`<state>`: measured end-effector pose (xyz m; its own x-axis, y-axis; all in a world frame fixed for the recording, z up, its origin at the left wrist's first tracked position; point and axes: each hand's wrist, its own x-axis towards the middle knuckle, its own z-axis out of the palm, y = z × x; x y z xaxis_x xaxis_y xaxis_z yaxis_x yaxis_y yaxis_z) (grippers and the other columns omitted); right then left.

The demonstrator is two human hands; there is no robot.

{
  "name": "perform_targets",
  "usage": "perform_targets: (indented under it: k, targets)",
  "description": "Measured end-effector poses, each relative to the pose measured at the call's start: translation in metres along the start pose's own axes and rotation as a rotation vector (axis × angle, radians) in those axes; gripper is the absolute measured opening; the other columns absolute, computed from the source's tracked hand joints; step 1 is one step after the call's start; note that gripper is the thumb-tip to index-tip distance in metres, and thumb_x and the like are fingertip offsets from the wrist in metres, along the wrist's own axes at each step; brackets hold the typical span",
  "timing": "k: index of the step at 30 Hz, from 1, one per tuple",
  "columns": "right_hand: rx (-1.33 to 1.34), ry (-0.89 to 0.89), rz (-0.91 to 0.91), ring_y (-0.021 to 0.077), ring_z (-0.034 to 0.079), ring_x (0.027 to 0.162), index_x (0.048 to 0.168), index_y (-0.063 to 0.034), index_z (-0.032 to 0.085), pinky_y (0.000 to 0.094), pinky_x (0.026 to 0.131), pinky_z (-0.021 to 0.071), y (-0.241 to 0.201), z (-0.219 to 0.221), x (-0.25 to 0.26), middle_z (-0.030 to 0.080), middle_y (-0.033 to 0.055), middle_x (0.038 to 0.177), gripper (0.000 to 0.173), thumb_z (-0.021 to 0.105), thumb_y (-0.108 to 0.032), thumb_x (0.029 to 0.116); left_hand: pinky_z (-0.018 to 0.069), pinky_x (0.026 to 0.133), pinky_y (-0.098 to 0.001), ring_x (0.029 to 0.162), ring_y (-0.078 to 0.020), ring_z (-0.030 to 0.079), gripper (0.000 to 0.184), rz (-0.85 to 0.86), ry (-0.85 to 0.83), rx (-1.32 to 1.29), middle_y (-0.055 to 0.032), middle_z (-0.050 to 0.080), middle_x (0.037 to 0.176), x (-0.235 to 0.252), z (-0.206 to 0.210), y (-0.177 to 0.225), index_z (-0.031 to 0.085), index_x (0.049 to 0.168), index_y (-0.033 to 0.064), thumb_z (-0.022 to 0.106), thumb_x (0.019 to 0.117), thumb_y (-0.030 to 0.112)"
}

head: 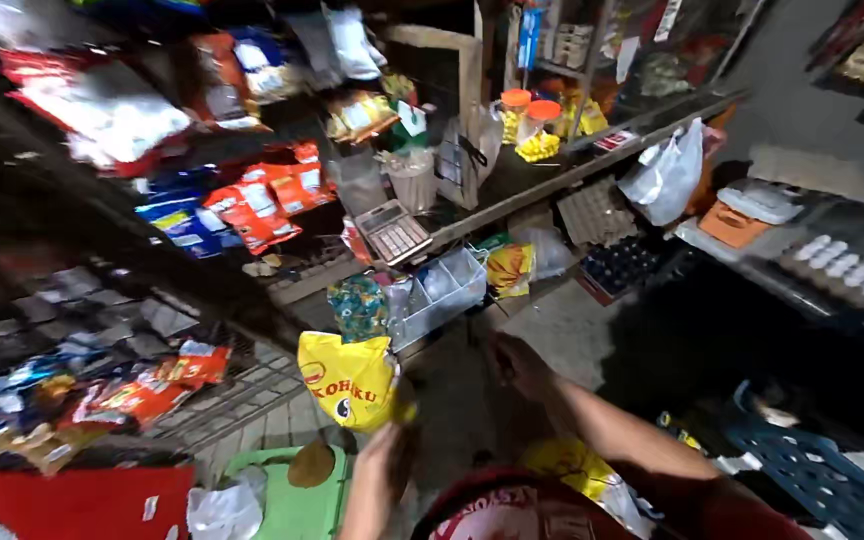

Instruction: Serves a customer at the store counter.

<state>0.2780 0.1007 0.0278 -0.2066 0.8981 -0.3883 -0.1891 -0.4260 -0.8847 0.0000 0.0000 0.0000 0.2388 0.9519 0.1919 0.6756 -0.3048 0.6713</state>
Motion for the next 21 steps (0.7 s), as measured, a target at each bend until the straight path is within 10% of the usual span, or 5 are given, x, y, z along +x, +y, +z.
perform_targets:
  k: [8, 21]
  targets:
    - [0.352, 0.021, -0.542, -0.0052, 0.042, 0.051, 0.089, -0.0192, 0.057, 0.0119, 0.048, 0.0375, -0.086, -0.020, 0.041, 0.051, -0.0138, 0.067, 0.034, 0.031, -0.025, 0.1102, 0.0575, 0.090, -0.0279, 0.100, -0.0124, 0.070, 0.027, 0.382, -0.012, -0.453, -0.0137, 0.072, 0.113, 0.251, 0.009, 0.114, 0.068, 0.118, -0.0053, 0.061, 0.0986, 0.012]
    - [0.346, 0.446, -0.743, -0.0051, 0.046, 0.052, 0.079, -0.0221, 0.062, 0.0130, 0.051, 0.0384, -0.106, -0.071, 0.076, 0.050, -0.0156, 0.061, 0.032, 0.056, -0.039, 0.1043, 0.0572, 0.092, -0.0226, 0.101, -0.0064, 0.068, 0.019, 0.478, -0.572, -1.027, -0.0044, 0.072, 0.108, 0.398, 0.100, 0.133, 0.075, 0.109, -0.0015, 0.068, 0.0928, 0.004]
